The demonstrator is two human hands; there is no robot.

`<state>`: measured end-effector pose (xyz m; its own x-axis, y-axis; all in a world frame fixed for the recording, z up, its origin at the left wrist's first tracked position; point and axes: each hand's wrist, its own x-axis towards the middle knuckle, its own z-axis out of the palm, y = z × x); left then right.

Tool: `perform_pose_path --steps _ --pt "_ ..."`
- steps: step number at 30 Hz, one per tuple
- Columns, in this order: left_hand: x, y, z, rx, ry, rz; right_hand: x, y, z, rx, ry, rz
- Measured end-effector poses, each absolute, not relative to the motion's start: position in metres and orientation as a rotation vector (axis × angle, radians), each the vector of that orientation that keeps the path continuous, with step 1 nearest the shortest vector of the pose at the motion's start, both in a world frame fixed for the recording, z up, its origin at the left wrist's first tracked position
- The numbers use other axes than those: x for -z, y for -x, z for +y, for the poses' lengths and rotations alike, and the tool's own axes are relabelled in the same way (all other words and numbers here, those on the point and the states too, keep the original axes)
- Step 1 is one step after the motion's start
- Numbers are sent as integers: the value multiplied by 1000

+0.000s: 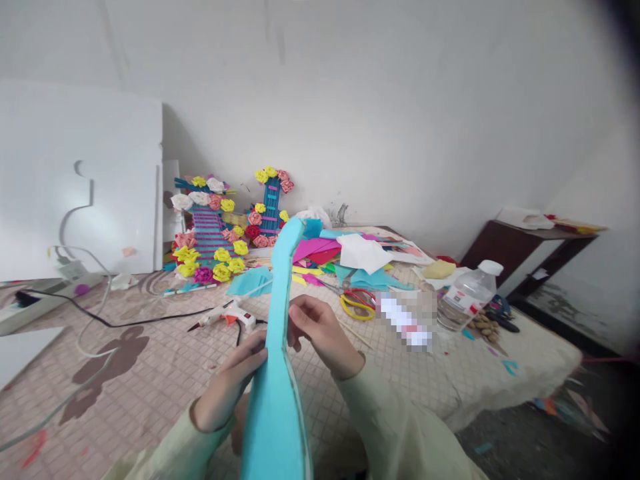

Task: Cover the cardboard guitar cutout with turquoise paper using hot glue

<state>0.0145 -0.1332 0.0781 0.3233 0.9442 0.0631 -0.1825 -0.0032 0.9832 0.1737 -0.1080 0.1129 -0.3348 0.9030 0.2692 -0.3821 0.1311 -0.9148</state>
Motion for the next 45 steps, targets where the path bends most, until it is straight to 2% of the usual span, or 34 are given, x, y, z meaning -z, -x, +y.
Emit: perform_pose_path --steps 8,17,21,27,35,45 --pt "-86 -17 -137 -997 -1397 792 -117 -180 -108 -1526 570 -1285" --pt "-76 -14 -138 -1008 -1282 812 -121 -175 -102 -1532 539 -1260" --pt "-78 -14 -139 -973 -1344 783 -122 -172 -104 -1405 622 -1311" --pt "-70 -15 -142 -966 -1275 857 -124 -172 -110 -945 780 -1458" --pt "-64 -15 -141 -1037 -1183 763 -120 -168 -113 -1196 608 -1395" --pt "-51 -21 -142 -1083 -1074 809 -115 -166 -115 -744 800 -1600"
